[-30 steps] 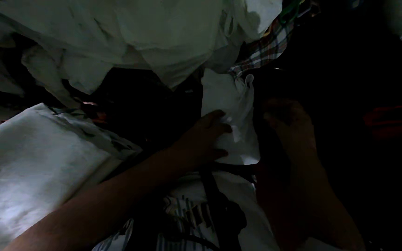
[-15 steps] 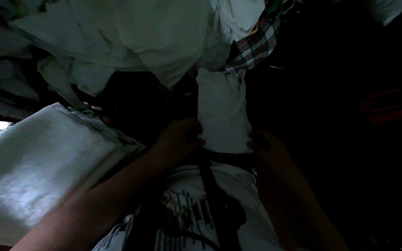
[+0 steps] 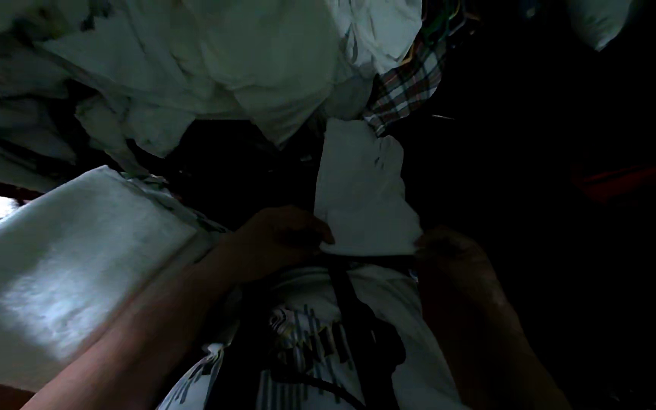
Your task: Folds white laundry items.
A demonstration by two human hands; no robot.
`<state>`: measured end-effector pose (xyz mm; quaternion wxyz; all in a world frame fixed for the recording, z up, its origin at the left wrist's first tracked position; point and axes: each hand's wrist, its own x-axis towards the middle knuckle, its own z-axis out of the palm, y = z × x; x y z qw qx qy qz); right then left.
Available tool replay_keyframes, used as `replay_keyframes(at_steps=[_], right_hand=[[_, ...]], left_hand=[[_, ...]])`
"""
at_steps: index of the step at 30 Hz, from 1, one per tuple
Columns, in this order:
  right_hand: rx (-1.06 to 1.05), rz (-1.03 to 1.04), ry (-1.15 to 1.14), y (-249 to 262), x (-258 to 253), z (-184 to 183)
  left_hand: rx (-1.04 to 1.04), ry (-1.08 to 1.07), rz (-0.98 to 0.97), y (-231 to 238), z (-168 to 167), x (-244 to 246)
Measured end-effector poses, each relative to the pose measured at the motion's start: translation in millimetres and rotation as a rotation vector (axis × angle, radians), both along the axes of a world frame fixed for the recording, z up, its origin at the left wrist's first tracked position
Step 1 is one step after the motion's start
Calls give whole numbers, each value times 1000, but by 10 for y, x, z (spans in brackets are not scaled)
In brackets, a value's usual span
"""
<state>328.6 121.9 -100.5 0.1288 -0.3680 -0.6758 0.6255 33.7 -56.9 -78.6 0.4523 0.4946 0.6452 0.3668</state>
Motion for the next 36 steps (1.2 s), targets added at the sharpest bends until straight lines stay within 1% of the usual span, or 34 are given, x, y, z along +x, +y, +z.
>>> replay_keyframes(at_steps=[1,3,4,6,8,10,11,13,15,17,18,20,21,23,25,27,29,30,31,34,36], right_hand=[[-18,72,-61,-28,-18,-86],[-63,168,-102,-102,-57,-255],[-40,181,-137,-136,-68,-311],[113,182,-184,-163,-62,-420],[292,182,-203,-140,-62,-503],[449,157,-156,-114,-41,-516],[496,136,-118,-92,-19,-464],[465,125,-30,-40,48,-234],[341,237,79,46,114,-25],[177,362,134,127,124,74],[114,359,108,141,94,106],[35,168,-31,127,-51,210],[9,37,-80,131,-168,257],[-28,-186,-94,187,-468,283],[-21,-276,-147,335,-749,172],[48,-314,-277,515,-973,-53],[107,-295,-377,647,-1098,-244],[127,-277,-419,675,-1134,-285],[153,-253,-461,685,-1151,-311],[241,-236,-501,645,-1135,-373],[302,-275,-483,603,-1119,-424]], left_hand=[[-53,21,-21,-11,-30,5],[-171,62,-30,3,-46,16],[-214,85,-26,14,-38,22],[-251,149,-24,31,-51,35],[-232,256,-52,43,-90,55],[-129,387,-117,48,-115,61],[-59,425,-144,48,-103,54],[39,417,-183,20,7,32],[83,315,-215,-27,170,15],[107,232,-265,-36,238,-24],[95,213,-291,-17,238,-59],[8,166,-304,94,273,-145],[-65,96,-261,182,320,-196],[-186,-105,-42,410,412,-233],[-242,-277,186,678,373,-267],[-224,-429,380,937,122,-320],[-198,-574,526,1094,-167,-301],[-200,-606,560,1125,-262,-262],[-200,-592,539,1114,-319,-220],[-144,-432,426,1013,-421,-135],[-85,-331,407,1001,-427,-82]])
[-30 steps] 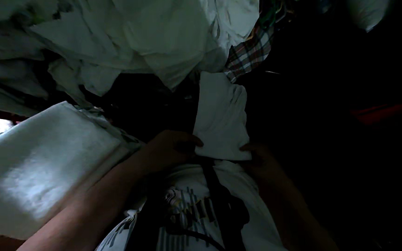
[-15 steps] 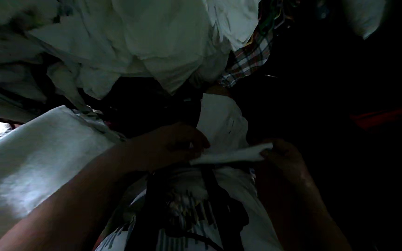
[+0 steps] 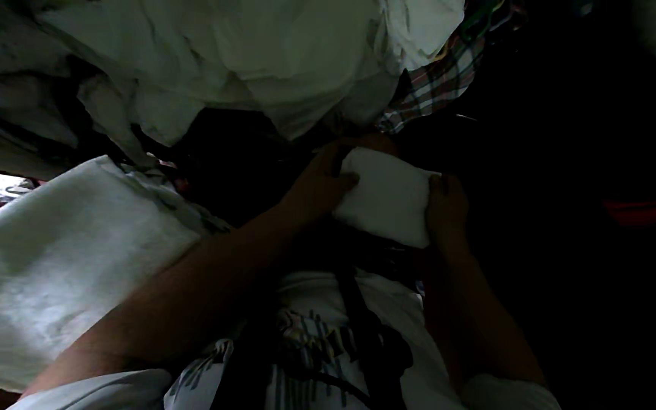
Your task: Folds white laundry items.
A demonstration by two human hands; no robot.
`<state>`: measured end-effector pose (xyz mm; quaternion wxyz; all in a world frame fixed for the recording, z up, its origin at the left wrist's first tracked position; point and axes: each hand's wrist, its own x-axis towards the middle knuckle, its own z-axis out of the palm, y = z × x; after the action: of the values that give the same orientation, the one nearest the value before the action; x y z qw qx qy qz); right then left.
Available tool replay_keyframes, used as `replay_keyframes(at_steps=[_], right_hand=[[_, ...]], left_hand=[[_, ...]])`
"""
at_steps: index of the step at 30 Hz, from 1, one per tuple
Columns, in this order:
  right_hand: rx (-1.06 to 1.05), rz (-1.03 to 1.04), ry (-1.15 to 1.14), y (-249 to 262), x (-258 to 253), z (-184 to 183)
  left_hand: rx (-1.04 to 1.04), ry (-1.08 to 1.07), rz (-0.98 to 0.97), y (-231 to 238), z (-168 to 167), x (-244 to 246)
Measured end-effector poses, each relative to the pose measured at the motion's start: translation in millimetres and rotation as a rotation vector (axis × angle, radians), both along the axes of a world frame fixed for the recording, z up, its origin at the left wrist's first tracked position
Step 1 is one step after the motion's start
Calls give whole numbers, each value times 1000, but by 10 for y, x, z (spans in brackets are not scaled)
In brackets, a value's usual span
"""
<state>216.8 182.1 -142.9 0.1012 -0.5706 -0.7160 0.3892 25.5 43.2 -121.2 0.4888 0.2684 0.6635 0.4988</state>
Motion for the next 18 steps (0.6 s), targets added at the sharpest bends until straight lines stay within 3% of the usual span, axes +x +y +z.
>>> replay_keyframes(at_steps=[4,7,10,12,15,18], right_hand=[[107,-44,-31,2,-79,-53],[93,33,-86,-6,-99,-120],[3,6,-13,-97,24,-113],[-125,16,3,-178,132,-28],[-181,8,-34,-361,95,121],[-44,-111,77,-507,-36,369]], left_hand=[[151,247,59,95,-103,17],[-32,354,131,98,-86,69],[-218,127,87,16,14,121],[-224,-72,62,-18,40,128],[-47,-153,77,-67,37,102],[176,-121,63,-88,172,77]])
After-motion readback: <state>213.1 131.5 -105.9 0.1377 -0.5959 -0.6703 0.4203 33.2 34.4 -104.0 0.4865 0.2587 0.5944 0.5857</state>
